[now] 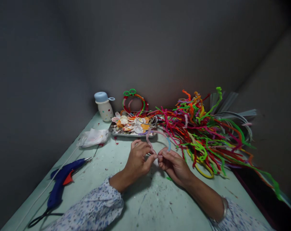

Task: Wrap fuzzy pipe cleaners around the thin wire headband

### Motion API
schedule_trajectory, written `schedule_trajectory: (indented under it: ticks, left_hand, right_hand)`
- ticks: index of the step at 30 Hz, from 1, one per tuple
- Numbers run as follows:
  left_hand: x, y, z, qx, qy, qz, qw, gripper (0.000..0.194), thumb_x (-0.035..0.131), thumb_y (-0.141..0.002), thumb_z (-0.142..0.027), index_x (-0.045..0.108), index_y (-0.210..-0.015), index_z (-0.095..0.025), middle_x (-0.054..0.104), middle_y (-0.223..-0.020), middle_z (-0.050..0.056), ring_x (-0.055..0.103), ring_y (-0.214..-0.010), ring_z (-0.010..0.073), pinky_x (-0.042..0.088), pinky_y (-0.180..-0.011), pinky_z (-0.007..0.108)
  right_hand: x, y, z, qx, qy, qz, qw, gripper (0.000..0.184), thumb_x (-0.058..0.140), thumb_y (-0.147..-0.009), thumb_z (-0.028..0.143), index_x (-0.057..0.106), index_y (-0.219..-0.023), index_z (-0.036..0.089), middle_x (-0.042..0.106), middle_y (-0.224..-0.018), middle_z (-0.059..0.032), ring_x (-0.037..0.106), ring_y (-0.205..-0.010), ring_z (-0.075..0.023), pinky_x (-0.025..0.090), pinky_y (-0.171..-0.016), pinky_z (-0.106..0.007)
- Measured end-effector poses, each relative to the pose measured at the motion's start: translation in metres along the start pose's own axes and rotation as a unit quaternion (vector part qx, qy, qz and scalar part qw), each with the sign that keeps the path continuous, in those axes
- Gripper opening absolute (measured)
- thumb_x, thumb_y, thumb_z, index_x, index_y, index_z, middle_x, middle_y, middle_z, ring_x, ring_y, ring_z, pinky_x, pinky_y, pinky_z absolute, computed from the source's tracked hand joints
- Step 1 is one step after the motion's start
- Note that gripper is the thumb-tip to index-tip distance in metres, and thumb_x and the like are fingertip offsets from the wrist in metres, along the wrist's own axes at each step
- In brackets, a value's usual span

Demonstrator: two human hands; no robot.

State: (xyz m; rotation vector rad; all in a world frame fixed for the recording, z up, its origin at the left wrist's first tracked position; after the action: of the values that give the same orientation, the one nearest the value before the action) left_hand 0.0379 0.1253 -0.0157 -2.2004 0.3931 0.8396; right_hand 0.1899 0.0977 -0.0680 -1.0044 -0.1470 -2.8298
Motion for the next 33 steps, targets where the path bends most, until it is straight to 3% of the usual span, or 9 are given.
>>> schedule_trajectory:
  ticks: [20,23,29,33]
  left_hand:
    - [0.004,-0.001,0.002,-0.049,-0.019,0.030,0.998,0.016,0.055,-0.086,-0.027,0.062,-0.073,-0.019,0.063,-0.078,0.000,0.057,-0.082,0.0168,0.028,-0.099,0.042]
    - [0.005,-0.001,0.005,-0.052,-0.016,0.002,0.999,0.013,0.059,-0.084,-0.029,0.063,-0.076,-0.020,0.065,-0.080,0.000,0.058,-0.084,0.0177,0.029,-0.097,0.044]
    - [0.000,0.003,0.001,-0.017,-0.044,-0.117,0.992,0.010,0.062,-0.081,-0.027,0.061,-0.089,-0.021,0.065,-0.092,0.004,0.056,-0.092,0.0200,0.034,-0.093,0.042]
    - [0.000,0.006,-0.006,0.041,-0.077,-0.110,0.990,0.003,0.060,-0.083,-0.022,0.063,-0.083,-0.023,0.065,-0.088,0.002,0.056,-0.091,0.0188,0.030,-0.096,0.043]
  right_hand:
    - [0.000,0.001,0.000,-0.006,0.008,-0.004,1.000,0.012,0.065,-0.080,0.027,0.066,-0.077,0.015,0.062,-0.065,-0.0009,0.056,-0.056,-0.0096,0.045,-0.051,-0.018]
    - [-0.001,0.000,0.001,-0.013,-0.004,-0.015,1.000,0.012,0.065,-0.081,0.027,0.067,-0.077,0.016,0.061,-0.065,-0.0005,0.055,-0.056,-0.0096,0.046,-0.051,-0.018]
    - [-0.004,-0.003,0.002,-0.029,-0.051,-0.050,0.997,0.008,0.069,-0.077,0.023,0.067,-0.076,0.016,0.060,-0.067,0.0006,0.056,-0.058,-0.0086,0.047,-0.055,-0.019]
    - [-0.004,-0.004,0.003,-0.027,-0.056,-0.045,0.997,0.007,0.068,-0.077,0.022,0.067,-0.074,0.016,0.061,-0.065,0.0006,0.055,-0.055,-0.0086,0.045,-0.052,-0.019]
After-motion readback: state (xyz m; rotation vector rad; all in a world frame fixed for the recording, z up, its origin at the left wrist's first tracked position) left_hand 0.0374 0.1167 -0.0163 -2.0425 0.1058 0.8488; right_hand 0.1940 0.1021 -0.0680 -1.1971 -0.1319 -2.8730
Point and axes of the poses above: each hand's wrist, its own y-axis away from the middle knuckle, its own x-axis out of the palm, z = x × y, the point moved 2 cm from there along -y, towards the middle knuckle
